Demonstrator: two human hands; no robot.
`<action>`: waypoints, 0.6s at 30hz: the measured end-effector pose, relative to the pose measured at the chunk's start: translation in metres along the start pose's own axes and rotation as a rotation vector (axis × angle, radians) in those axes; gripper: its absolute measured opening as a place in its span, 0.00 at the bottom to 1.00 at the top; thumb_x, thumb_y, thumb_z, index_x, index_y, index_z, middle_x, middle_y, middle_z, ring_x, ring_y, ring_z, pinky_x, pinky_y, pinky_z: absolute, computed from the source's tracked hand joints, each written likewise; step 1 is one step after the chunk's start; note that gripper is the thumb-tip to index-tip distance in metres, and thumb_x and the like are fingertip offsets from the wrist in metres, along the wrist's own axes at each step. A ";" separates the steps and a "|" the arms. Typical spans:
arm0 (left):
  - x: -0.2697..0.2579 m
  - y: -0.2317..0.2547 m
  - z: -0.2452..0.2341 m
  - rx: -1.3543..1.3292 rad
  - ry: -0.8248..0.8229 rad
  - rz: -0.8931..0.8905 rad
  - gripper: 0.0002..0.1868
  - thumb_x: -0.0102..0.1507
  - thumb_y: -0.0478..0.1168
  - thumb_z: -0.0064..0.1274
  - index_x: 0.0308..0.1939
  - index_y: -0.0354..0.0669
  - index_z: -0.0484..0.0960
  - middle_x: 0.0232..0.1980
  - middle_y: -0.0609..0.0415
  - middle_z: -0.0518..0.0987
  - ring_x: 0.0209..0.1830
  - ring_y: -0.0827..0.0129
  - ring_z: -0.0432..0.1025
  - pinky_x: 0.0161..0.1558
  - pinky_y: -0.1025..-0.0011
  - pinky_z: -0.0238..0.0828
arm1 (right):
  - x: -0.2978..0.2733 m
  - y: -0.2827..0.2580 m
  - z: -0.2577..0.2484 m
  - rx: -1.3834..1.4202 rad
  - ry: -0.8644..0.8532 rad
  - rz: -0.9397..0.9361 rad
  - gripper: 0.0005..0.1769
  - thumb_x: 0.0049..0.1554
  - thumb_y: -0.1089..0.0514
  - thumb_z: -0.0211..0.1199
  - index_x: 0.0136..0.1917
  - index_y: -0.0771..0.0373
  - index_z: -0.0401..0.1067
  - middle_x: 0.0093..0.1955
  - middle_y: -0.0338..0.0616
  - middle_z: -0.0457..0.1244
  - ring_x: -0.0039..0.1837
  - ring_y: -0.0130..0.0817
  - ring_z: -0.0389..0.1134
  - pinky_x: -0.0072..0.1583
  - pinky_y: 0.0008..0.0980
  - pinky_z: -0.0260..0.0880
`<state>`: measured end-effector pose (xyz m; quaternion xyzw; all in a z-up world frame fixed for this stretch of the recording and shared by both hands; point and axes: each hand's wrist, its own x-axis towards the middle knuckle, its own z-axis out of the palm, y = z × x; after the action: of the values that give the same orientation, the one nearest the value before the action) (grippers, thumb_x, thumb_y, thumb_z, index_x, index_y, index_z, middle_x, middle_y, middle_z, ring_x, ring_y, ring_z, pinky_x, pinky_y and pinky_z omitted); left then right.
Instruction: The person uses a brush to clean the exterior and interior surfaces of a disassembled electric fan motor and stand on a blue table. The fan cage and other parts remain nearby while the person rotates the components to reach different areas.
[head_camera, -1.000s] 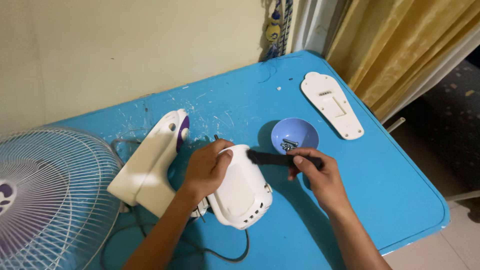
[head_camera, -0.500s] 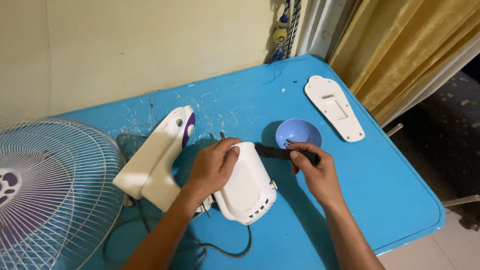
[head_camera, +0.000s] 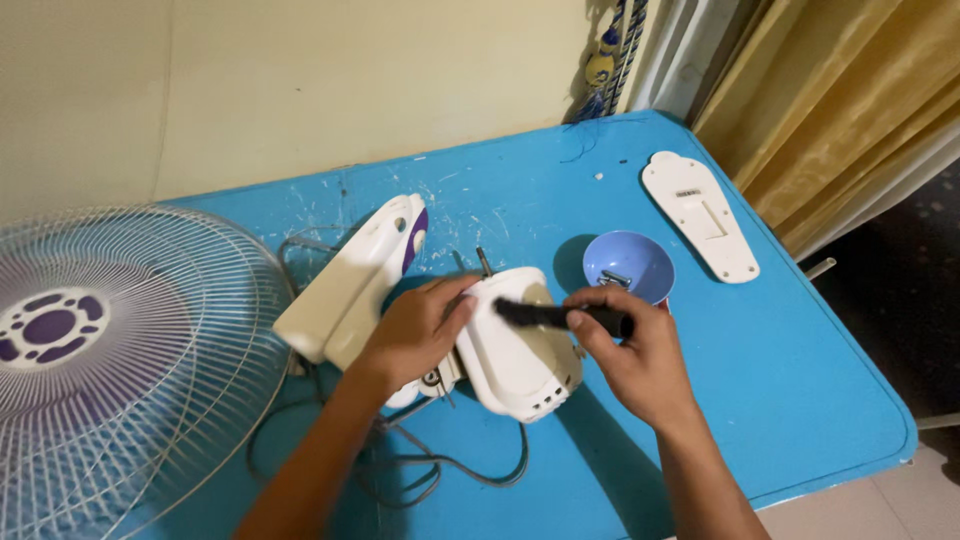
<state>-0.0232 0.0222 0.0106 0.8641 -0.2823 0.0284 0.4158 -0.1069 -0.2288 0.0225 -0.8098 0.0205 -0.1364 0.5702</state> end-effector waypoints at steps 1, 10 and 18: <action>-0.008 -0.003 -0.006 0.016 -0.056 -0.116 0.20 0.68 0.45 0.46 0.60 0.40 0.78 0.53 0.41 0.82 0.45 0.48 0.79 0.49 0.59 0.75 | -0.003 -0.008 0.003 -0.060 0.040 -0.002 0.10 0.56 0.60 0.66 0.51 0.65 0.79 0.33 0.41 0.64 0.36 0.25 0.62 0.38 0.28 0.61; -0.066 -0.028 -0.009 0.437 -0.047 0.071 0.30 0.64 0.46 0.53 0.68 0.39 0.70 0.51 0.43 0.81 0.56 0.50 0.73 0.67 0.52 0.58 | -0.020 -0.058 0.045 -0.382 -0.157 -0.404 0.14 0.52 0.55 0.68 0.50 0.65 0.78 0.42 0.51 0.70 0.43 0.48 0.70 0.48 0.41 0.69; -0.083 -0.035 0.004 0.452 -0.001 0.136 0.35 0.59 0.48 0.59 0.67 0.38 0.69 0.60 0.44 0.76 0.62 0.53 0.69 0.72 0.45 0.45 | -0.013 -0.072 0.065 -0.458 -0.224 -0.377 0.15 0.52 0.53 0.67 0.49 0.65 0.78 0.44 0.53 0.71 0.45 0.51 0.71 0.49 0.43 0.70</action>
<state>-0.0752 0.0752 -0.0397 0.9142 -0.3266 0.1183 0.2087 -0.1125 -0.1415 0.0666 -0.9167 -0.1626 -0.1416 0.3364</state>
